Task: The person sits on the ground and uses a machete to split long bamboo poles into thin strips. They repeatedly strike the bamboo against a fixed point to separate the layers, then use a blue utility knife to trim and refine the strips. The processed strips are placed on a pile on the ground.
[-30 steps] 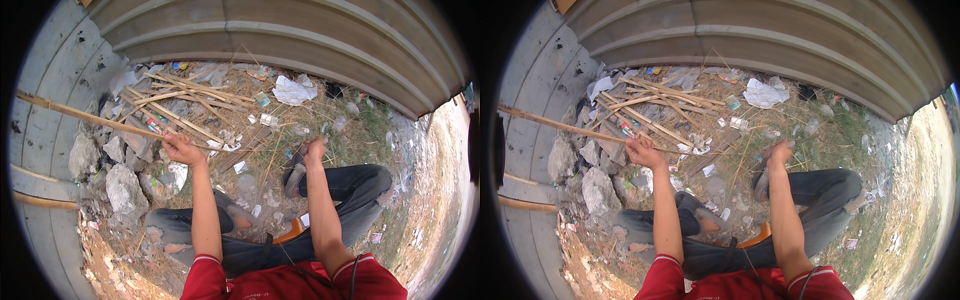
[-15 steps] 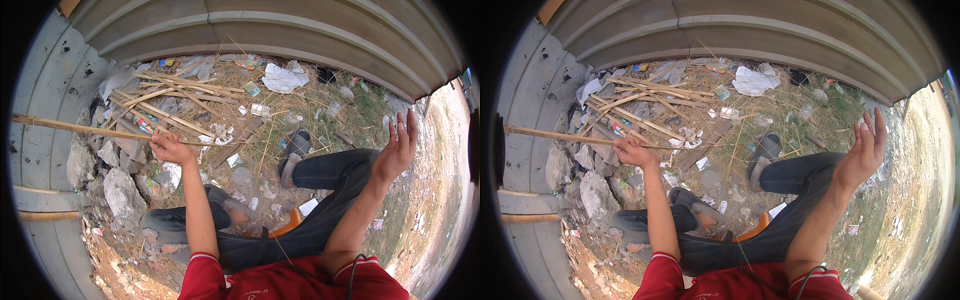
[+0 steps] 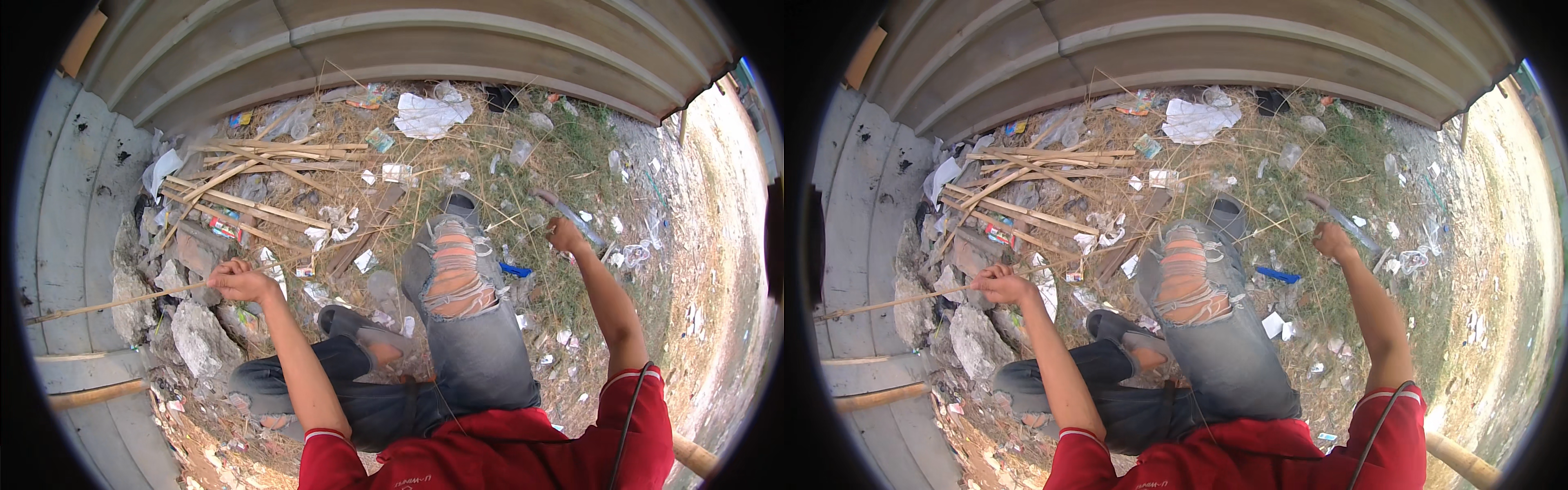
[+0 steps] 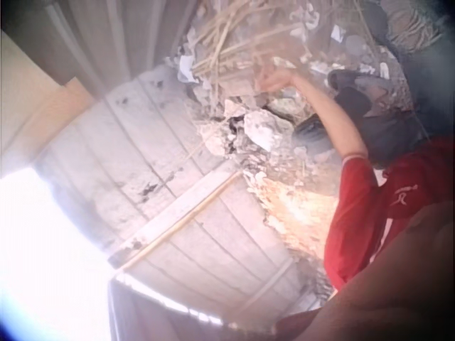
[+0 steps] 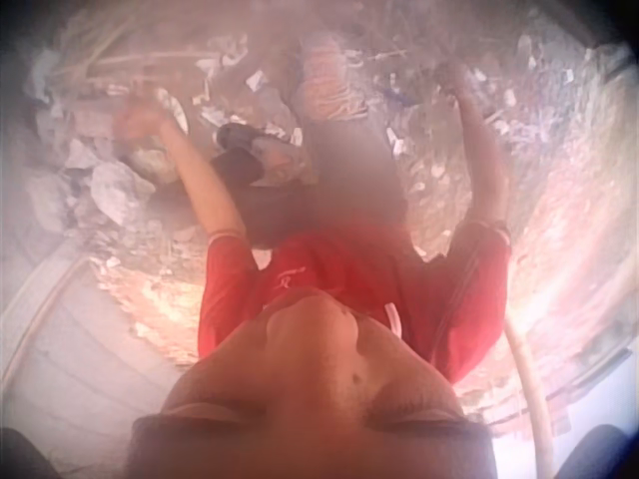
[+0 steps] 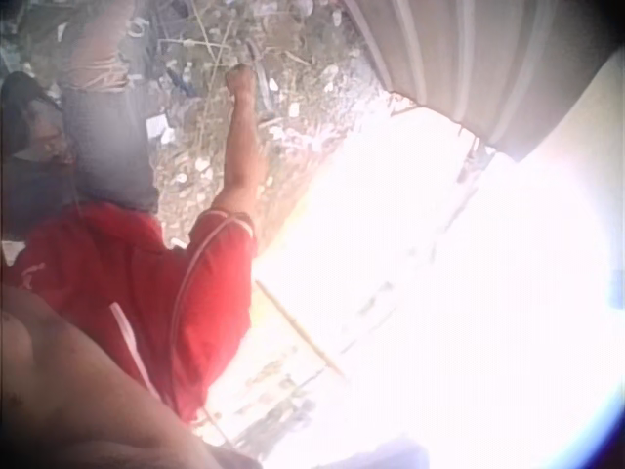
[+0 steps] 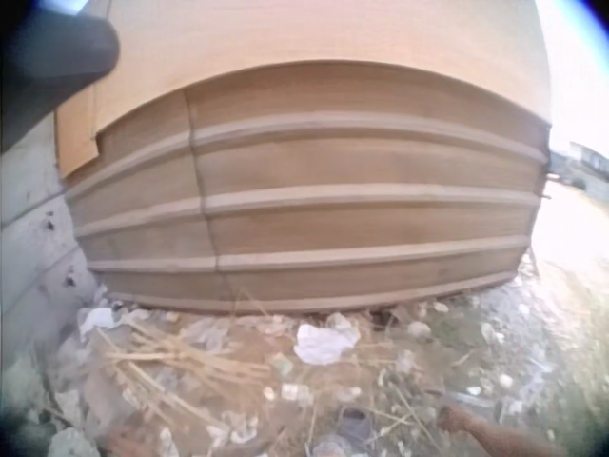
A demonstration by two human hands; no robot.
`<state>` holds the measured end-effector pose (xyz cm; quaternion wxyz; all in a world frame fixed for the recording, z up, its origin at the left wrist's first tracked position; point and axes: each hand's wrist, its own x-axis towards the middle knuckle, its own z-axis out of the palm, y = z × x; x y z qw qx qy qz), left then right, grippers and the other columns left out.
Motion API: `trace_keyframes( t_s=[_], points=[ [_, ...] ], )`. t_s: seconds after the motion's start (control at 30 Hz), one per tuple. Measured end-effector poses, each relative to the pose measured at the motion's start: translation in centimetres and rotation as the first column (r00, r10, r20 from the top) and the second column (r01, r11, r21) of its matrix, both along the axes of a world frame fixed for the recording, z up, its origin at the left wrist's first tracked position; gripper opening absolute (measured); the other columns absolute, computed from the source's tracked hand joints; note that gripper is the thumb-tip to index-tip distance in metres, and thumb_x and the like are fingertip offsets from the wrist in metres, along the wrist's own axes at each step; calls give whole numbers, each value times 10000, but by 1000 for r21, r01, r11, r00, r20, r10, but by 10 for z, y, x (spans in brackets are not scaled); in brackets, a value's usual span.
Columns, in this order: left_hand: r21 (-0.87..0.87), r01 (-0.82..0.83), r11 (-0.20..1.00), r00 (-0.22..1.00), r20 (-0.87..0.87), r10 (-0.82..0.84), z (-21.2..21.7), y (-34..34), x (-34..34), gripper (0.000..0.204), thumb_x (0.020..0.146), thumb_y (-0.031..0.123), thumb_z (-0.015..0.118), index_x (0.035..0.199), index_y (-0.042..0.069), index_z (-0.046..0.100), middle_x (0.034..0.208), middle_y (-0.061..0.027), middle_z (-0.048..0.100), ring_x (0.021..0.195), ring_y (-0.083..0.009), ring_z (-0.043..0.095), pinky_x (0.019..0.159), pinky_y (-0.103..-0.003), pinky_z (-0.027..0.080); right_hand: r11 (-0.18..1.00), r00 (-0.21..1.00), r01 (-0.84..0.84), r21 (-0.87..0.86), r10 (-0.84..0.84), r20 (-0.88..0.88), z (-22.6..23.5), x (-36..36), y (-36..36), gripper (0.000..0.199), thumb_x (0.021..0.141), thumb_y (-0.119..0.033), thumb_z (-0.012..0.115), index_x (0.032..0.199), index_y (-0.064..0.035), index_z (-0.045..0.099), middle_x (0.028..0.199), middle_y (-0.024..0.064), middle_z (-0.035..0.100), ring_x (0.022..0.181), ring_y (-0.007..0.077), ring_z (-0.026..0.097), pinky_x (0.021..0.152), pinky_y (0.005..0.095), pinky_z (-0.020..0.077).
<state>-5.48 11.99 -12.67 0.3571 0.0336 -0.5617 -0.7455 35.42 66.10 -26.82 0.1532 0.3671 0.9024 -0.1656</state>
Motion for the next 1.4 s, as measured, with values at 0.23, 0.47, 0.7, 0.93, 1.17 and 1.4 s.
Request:
trace_keyframes(
  t_s=[0.23, 0.47, 0.7, 0.93, 1.17, 1.4],
  points=[
    [-361, 7, 932, 989, 141, 47, -4, -31, -2, 507, 1083, 495, 347, 941, 35, 507, 793, -72, 558, 717, -163, 556, 597, -308, 463, 998, 998, 6, -69, -10, -63, -98, 6, -122, 412, 771, -254, 780, 1139, -102, 675, 1182, 186, 589, 1132, 387, 594, 971, 477, 500],
    [-283, 217, 934, 922, 374, -101, 48, -64, 47, 356, 1100, 252, 381, 1311, -26, 451, 1137, -185, 653, 1064, -257, 657, 874, -396, 579, 986, 963, 105, 129, -69, -262, -123, 12, -147, 358, 816, -238, 760, 1128, -101, 650, 1160, 152, 518, 1129, 374, 518, 926, 503, 434],
    [180, 43, 983, 997, 61, -55, 99, -95, 143, 407, 1098, 263, 385, 1363, -45, 363, 1409, -277, 478, 1322, -362, 508, 1099, -504, 477, 814, 521, 563, -140, -482, -704, -86, -11, -136, 227, 971, -205, 617, 1093, -32, 534, 1069, 156, 593, 958, 297, 601, 859, 414, 471],
    [523, 137, 841, 971, 97, -218, 102, -57, 201, 435, 1098, 319, 376, 1371, -17, 417, 1415, -217, 501, 1341, -314, 502, 1128, -416, 462, 585, -97, -196, -787, -810, -578, 143, -187, -178, 207, 992, -192, 596, 1094, -70, 463, 885, 50, 558, 632, 133, 515, 595, 268, 443],
    [722, 264, 639, 916, 20, -400, 112, -26, 250, 377, 1091, 317, 406, 1336, 42, 485, 1339, -131, 586, 1236, -211, 602, 1060, -359, 530, 504, 345, -634, -587, -495, -798, 380, -316, -277, 519, 947, -342, 700, 1319, -12, 551, 1017, 84, 674, 480, 23, 375, 493, 199, 331],
    [842, 280, 460, 705, 145, -694, 99, -26, 308, 382, 1074, 315, 456, 1267, -1, 550, 1186, -192, 684, 1012, -231, 700, 828, -322, 594, 365, 470, -704, -609, -404, -785, 399, -354, -300, 417, 971, -299, 684, 1263, -9, 614, 928, 57, 687, 486, 25, 382, 492, 200, 336]
  ],
)
